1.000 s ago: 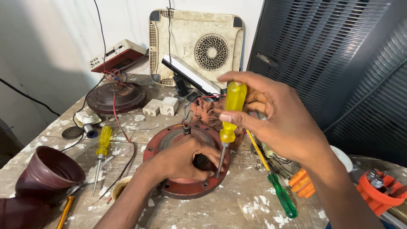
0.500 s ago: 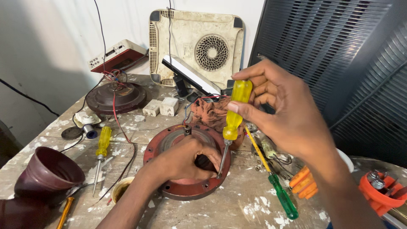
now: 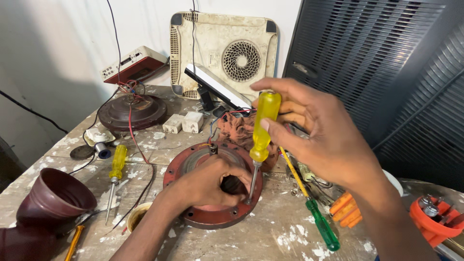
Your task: The person uses a screwdriver to unscrew fasteners from a ceiling fan motor housing, then lifts off the red metal cover and separates the housing from the stator. They set the cover aside, work on the exposed copper winding assembly, and handle the bearing and small parts, placing removed screws in a small container.
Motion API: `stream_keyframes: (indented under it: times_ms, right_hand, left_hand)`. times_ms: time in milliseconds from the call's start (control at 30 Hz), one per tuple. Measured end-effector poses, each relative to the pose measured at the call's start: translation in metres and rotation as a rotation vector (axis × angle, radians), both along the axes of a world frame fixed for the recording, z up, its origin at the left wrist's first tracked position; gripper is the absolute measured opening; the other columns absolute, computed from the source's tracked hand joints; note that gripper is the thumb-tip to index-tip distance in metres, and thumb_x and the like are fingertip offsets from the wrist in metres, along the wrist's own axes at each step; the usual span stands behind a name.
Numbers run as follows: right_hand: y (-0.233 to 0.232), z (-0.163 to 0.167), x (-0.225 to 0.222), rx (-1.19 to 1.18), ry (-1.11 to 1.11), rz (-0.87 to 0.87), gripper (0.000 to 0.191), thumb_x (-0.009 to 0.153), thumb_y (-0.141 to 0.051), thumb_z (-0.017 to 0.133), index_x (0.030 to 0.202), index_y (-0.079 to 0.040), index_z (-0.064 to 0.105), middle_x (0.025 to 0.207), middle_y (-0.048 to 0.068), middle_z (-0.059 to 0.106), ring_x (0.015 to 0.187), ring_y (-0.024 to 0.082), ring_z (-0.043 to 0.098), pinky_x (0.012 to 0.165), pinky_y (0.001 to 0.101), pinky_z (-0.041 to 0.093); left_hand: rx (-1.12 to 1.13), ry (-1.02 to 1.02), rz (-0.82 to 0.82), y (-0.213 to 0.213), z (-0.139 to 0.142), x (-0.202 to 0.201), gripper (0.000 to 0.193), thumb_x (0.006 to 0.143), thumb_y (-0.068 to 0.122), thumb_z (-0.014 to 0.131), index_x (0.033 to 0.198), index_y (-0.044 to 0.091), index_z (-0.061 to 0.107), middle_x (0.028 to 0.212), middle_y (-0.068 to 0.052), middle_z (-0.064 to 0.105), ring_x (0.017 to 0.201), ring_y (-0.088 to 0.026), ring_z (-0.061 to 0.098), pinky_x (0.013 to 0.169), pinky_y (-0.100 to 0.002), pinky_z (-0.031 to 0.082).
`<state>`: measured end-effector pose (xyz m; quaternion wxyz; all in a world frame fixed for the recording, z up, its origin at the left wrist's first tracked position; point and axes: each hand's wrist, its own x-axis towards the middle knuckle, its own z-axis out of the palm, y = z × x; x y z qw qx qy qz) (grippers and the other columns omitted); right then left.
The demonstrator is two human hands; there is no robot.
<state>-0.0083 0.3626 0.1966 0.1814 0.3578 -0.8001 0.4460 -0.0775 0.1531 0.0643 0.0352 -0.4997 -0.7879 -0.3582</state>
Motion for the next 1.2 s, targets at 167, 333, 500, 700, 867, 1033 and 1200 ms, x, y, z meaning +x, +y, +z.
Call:
stream_keyframes:
  times_ms: [167,333,500,700,867,1033,1200]
  right_hand:
    - [-0.005,-0.002,-0.005,0.031,0.073,-0.044,0.047,0.087,-0.011,0.077,0.129,-0.003,0.057,0.119,0.005,0.069,0.104,0.015,0.072,0.093,0.0315,0.059]
    - [-0.007,-0.001,0.000,0.069,0.106,-0.216,0.051,0.079,-0.015,0.090,0.126,-0.005,0.072,0.113,0.010,0.065,0.096,0.019,0.071,0.085,0.0337,0.064]
    - [-0.003,0.004,0.004,0.029,0.001,-0.108,0.048,0.086,-0.015,0.075,0.132,-0.009,0.065,0.112,0.007,0.075,0.104,0.012,0.074,0.094,0.0322,0.058]
    - [-0.009,-0.002,-0.002,0.119,0.104,-0.163,0.055,0.084,-0.016,0.078,0.135,-0.007,0.060,0.116,0.011,0.076,0.106,0.015,0.074,0.093,0.0359,0.059]
    - [-0.008,-0.005,-0.004,0.129,0.161,-0.270,0.053,0.086,-0.019,0.081,0.135,-0.012,0.062,0.111,0.010,0.074,0.101,0.016,0.076,0.085,0.0348,0.061]
    - [-0.002,-0.004,-0.001,0.040,0.073,-0.188,0.059,0.086,-0.014,0.074,0.137,-0.009,0.047,0.101,0.008,0.077,0.095,0.014,0.077,0.088,0.0310,0.065]
    - [-0.004,-0.004,-0.003,0.110,0.184,-0.202,0.047,0.086,-0.013,0.080,0.127,-0.006,0.058,0.112,0.009,0.075,0.102,0.015,0.076,0.088,0.0310,0.065]
  left_hand:
    - [0.001,-0.061,-0.038,0.001,-0.001,-0.001,0.038,0.065,0.005,0.073,0.103,0.006,0.076,0.100,-0.006,0.080,0.094,-0.018,0.076,0.089,-0.031,0.058]
    - [-0.027,-0.100,-0.034,-0.002,0.001,-0.001,0.034,0.065,0.005,0.072,0.099,0.005,0.077,0.098,-0.004,0.081,0.091,-0.016,0.077,0.088,-0.030,0.059]
    - [-0.029,-0.131,-0.021,-0.001,0.001,0.000,0.033,0.065,0.005,0.072,0.097,0.007,0.079,0.097,-0.004,0.082,0.089,-0.016,0.077,0.088,-0.029,0.060]
    - [-0.019,-0.096,-0.082,-0.003,0.004,0.003,0.036,0.065,0.005,0.074,0.100,0.009,0.079,0.099,-0.004,0.081,0.093,-0.016,0.077,0.093,-0.030,0.058]
    - [-0.050,-0.115,-0.073,-0.002,0.006,0.004,0.037,0.066,0.005,0.075,0.103,0.011,0.079,0.101,-0.002,0.081,0.094,-0.015,0.077,0.093,-0.029,0.058]
    - [-0.050,-0.112,-0.061,-0.002,0.005,0.006,0.037,0.067,0.005,0.075,0.103,0.012,0.080,0.102,-0.001,0.081,0.095,-0.015,0.076,0.093,-0.029,0.057]
    - [-0.047,-0.110,-0.060,-0.001,0.002,0.005,0.036,0.068,0.006,0.075,0.104,0.011,0.080,0.102,-0.001,0.082,0.095,-0.014,0.076,0.093,-0.029,0.057]
